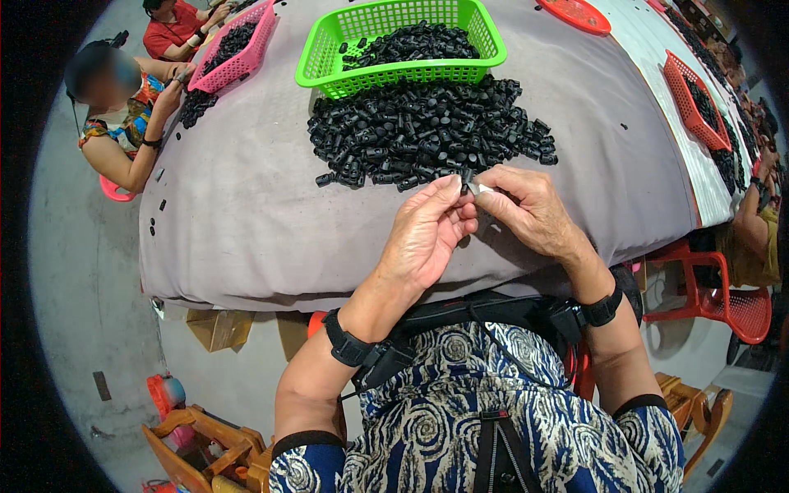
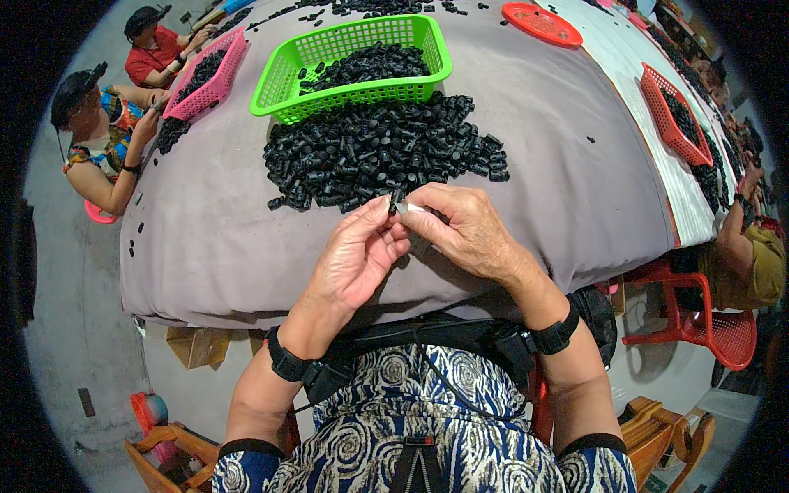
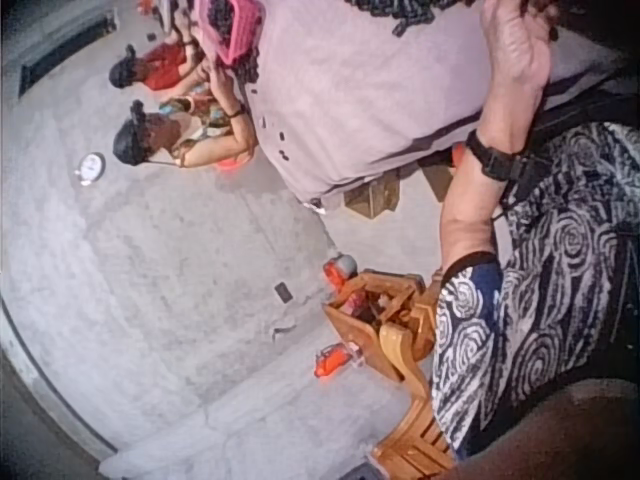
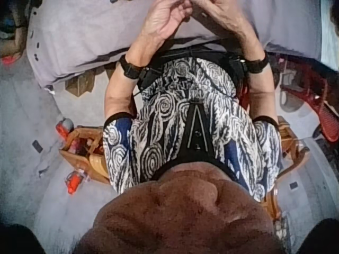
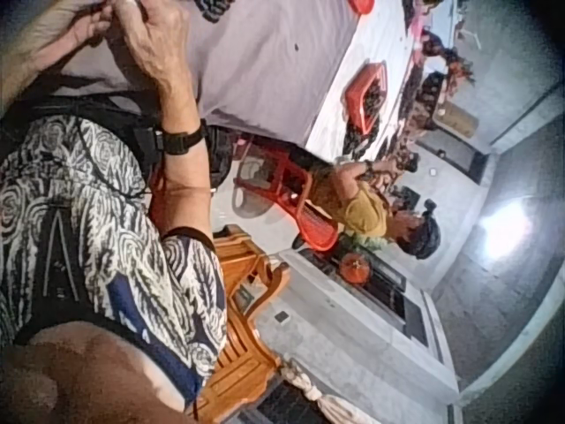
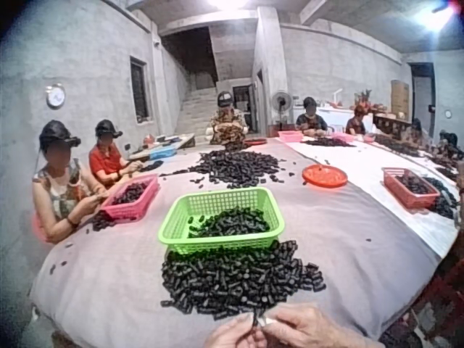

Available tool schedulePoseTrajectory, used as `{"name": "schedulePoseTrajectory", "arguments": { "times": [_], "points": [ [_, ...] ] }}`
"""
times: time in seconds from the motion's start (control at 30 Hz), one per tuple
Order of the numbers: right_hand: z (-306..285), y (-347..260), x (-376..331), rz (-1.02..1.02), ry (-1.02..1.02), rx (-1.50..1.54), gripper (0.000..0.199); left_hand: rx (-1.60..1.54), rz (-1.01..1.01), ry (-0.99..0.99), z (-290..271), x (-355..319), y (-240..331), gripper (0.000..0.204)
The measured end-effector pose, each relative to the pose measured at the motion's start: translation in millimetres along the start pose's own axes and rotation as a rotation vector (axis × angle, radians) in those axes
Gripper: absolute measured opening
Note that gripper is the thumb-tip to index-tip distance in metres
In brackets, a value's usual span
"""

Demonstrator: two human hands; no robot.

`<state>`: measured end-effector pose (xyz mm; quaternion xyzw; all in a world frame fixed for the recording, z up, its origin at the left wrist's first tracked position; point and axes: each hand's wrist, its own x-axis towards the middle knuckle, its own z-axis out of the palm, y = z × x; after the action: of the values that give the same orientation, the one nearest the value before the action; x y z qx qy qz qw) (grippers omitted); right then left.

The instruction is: Assembling small black plastic or rubber components at a factory workstation.

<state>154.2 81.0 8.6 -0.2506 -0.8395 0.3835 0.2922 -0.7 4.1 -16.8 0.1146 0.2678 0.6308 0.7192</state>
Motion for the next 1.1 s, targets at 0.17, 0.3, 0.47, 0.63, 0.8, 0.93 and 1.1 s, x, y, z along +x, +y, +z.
{"name": "schedulePoseTrajectory", "arguments": {
  "times": [0.17,0.3,0.47,0.63,0.8,0.93,1.1],
  "points": [
    [1.3,0.4,-0.4,-0.001,0.019,0.024,0.017,0.004,-0.009,-0.003,-1.2,0.5,-1.9,0.009],
    [3.0,-2.8,1.3,-0.006,0.036,0.062,0.016,-0.011,-0.018,-0.024,-5.7,3.1,-2.6,0.01],
    [-4.5,25.7,1.3,0.163,0.162,0.211,0.018,0.009,-0.083,-0.032,6.1,-2.1,-5.0,0.012],
    [-7.6,16.3,1.7,0.086,0.149,0.179,0.016,-0.04,-0.039,-0.014,3.8,-1.9,-1.6,0.011],
    [-4.5,5.2,1.0,-0.008,0.098,0.103,0.014,-0.075,-0.046,-0.003,0.6,0.4,-1.9,0.01],
    [-4.3,-1.8,0.3,-0.037,0.027,0.028,0.016,-0.086,-0.039,-0.026,-0.5,0.8,-1.2,0.009],
    [-4.9,-2.8,-0.1,-0.037,0.002,0.01,0.016,-0.093,-0.055,-0.038,-0.5,0.8,-2.0,0.009]
  ]
}}
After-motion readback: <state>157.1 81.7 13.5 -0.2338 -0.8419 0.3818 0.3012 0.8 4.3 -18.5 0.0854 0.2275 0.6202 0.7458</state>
